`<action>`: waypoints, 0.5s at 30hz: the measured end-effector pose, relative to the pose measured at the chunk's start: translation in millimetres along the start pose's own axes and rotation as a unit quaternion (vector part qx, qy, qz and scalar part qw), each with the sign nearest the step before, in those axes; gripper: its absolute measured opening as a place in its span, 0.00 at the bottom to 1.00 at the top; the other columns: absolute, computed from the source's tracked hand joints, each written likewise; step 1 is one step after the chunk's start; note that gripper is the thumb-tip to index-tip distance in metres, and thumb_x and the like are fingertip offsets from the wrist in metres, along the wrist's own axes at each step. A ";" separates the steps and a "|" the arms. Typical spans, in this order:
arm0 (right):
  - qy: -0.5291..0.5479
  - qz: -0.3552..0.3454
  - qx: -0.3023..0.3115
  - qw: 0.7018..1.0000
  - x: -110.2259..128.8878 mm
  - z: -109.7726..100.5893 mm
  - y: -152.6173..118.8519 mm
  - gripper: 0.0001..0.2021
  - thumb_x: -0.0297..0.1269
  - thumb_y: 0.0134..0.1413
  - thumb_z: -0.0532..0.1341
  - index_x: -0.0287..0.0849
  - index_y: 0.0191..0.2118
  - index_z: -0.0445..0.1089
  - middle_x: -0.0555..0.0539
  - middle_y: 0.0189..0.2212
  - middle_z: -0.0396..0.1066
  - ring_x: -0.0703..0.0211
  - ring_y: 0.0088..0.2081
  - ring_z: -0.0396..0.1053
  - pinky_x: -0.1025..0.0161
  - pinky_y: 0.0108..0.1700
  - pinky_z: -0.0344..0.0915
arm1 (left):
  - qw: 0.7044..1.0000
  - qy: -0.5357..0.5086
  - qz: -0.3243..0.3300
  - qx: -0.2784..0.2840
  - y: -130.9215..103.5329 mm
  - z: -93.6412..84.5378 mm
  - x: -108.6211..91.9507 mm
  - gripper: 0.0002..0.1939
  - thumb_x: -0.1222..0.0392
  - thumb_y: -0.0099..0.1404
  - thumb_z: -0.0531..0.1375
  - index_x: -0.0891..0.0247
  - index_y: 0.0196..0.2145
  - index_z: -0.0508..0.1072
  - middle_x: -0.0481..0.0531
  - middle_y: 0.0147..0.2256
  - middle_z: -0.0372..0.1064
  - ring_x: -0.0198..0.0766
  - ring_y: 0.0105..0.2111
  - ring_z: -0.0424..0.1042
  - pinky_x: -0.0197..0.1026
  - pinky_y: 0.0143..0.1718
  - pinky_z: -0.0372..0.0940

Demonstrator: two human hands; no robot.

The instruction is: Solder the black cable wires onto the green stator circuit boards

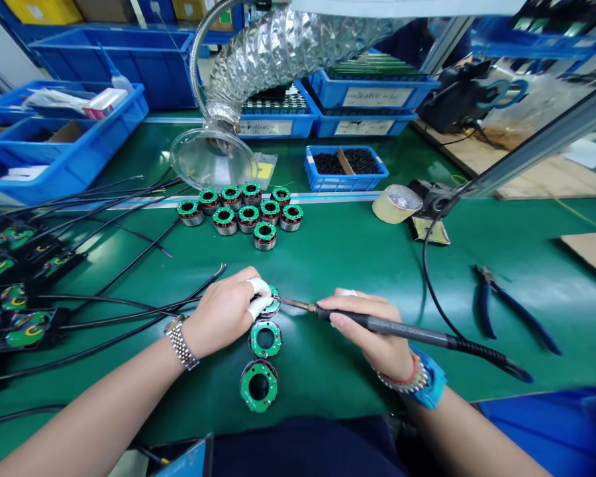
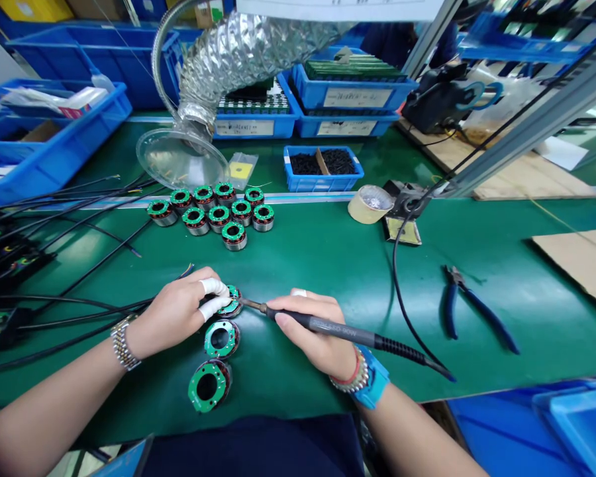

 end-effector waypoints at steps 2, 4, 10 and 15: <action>0.007 0.003 0.004 1.000 -0.8 0.0 0.2 0.08 0.30 0.52 0.60 0.45 0.36 0.76 0.49 0.27 0.76 0.61 0.26 0.68 0.63 0.29 0.65 | 1.000 0.000 -0.006 0.003 -0.5 -0.2 0.1 0.08 0.60 0.66 0.53 0.62 0.35 0.70 0.49 0.35 0.67 0.37 0.33 0.68 0.38 0.35 0.61; 0.019 0.001 0.009 1.000 -1.5 0.0 0.3 0.08 0.29 0.52 0.60 0.44 0.36 0.76 0.49 0.27 0.76 0.62 0.25 0.66 0.63 0.28 0.64 | 1.000 -0.002 -0.010 0.006 -0.6 -0.3 0.0 0.07 0.60 0.66 0.53 0.62 0.35 0.71 0.49 0.35 0.67 0.37 0.33 0.68 0.39 0.35 0.61; 0.039 -0.011 0.016 0.999 -0.6 0.5 0.7 0.09 0.27 0.52 0.59 0.42 0.37 0.75 0.48 0.25 0.75 0.63 0.24 0.64 0.64 0.27 0.63 | 1.000 -0.010 -0.010 0.004 0.7 0.7 -0.4 0.07 0.61 0.65 0.53 0.62 0.35 0.71 0.49 0.35 0.67 0.37 0.33 0.68 0.39 0.35 0.61; 0.033 -0.028 0.017 0.999 1.9 0.7 1.7 0.09 0.26 0.52 0.59 0.42 0.37 0.75 0.48 0.26 0.75 0.64 0.24 0.64 0.64 0.27 0.62 | 1.000 -0.015 -0.012 0.001 0.3 1.0 -0.3 0.07 0.61 0.65 0.53 0.62 0.34 0.71 0.49 0.34 0.67 0.38 0.33 0.69 0.39 0.35 0.62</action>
Point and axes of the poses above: each hand's wrist, its own y-axis towards the middle knuckle, its own z-axis out of the palm, x = y × z, the point moved 1 cm from there along y, towards the middle knuckle
